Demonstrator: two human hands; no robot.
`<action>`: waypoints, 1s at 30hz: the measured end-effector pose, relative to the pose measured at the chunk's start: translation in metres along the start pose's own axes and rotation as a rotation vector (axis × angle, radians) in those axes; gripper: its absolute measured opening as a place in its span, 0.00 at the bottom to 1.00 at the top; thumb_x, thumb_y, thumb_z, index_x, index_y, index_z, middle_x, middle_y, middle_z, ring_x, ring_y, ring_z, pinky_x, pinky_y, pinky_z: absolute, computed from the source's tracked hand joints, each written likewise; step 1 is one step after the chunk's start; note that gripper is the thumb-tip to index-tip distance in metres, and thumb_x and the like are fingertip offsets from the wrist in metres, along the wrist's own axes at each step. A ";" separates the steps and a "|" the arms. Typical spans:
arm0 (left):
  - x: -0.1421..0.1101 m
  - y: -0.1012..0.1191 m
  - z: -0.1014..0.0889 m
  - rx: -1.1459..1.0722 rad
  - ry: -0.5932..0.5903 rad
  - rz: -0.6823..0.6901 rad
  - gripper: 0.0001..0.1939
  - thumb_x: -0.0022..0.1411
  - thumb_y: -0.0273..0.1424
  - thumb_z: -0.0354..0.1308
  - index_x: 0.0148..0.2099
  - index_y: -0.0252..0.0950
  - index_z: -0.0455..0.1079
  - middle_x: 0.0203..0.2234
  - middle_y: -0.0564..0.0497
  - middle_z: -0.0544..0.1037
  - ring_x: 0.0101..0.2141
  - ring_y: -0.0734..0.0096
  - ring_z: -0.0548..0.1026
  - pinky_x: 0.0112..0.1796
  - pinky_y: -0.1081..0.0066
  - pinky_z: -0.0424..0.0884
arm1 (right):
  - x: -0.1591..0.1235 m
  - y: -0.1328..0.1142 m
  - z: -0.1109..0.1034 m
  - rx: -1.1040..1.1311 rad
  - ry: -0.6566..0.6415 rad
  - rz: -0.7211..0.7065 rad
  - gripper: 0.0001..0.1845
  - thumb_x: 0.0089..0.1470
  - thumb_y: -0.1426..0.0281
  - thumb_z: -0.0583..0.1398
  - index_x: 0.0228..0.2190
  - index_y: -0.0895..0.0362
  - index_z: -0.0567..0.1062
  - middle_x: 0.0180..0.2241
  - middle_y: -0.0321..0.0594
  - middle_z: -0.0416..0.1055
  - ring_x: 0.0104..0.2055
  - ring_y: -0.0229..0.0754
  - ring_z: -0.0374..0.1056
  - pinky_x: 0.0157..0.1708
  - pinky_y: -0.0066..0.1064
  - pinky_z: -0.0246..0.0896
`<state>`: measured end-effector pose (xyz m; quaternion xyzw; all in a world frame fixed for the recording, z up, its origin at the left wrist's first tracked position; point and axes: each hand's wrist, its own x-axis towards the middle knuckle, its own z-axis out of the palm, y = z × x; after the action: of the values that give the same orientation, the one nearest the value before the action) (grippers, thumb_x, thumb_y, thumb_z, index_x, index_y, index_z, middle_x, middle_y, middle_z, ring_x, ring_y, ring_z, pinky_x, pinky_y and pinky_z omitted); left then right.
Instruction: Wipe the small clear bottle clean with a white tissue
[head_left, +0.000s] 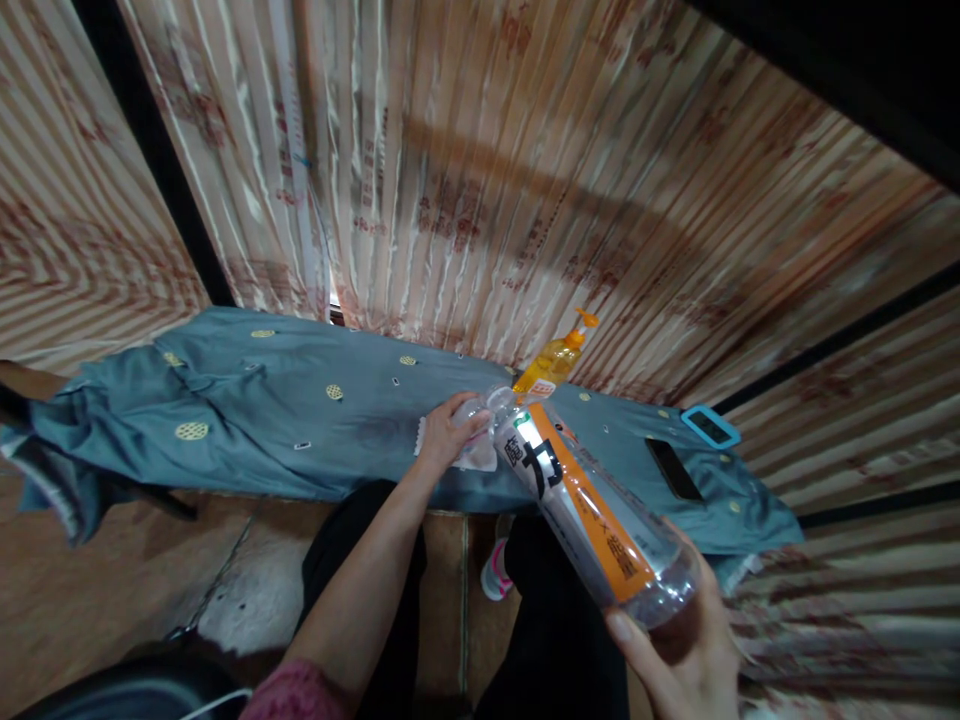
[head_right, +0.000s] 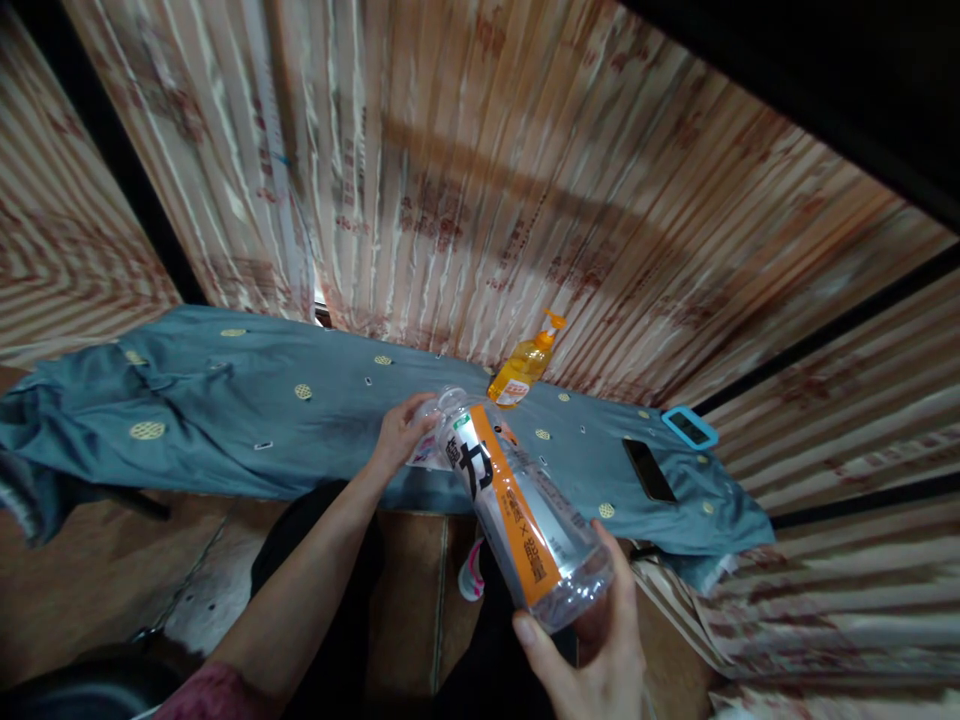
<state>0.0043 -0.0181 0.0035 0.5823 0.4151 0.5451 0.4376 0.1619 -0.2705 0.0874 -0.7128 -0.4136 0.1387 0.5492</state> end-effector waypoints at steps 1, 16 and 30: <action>0.000 0.000 0.000 -0.003 0.003 -0.002 0.19 0.53 0.41 0.66 0.43 0.35 0.79 0.41 0.46 0.84 0.44 0.56 0.80 0.49 0.62 0.73 | 0.000 -0.001 0.001 0.005 -0.005 0.006 0.51 0.43 0.53 0.71 0.63 0.58 0.61 0.63 0.55 0.63 0.63 0.64 0.62 0.57 0.47 0.61; 0.003 -0.004 0.002 -0.062 -0.002 -0.013 0.23 0.51 0.46 0.65 0.43 0.35 0.80 0.40 0.46 0.84 0.44 0.55 0.80 0.50 0.60 0.73 | -0.004 -0.003 0.001 0.034 -0.002 0.016 0.51 0.43 0.54 0.72 0.64 0.54 0.61 0.64 0.54 0.64 0.62 0.61 0.65 0.51 0.43 0.67; 0.000 0.001 0.001 -0.082 -0.013 0.003 0.20 0.57 0.46 0.63 0.43 0.35 0.80 0.41 0.45 0.84 0.45 0.56 0.80 0.53 0.60 0.72 | -0.005 -0.004 0.000 0.002 0.014 0.012 0.51 0.43 0.55 0.71 0.64 0.57 0.61 0.61 0.54 0.66 0.61 0.61 0.65 0.51 0.42 0.67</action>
<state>0.0050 -0.0188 0.0042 0.5677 0.3887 0.5587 0.4631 0.1574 -0.2737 0.0894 -0.7157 -0.4053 0.1372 0.5519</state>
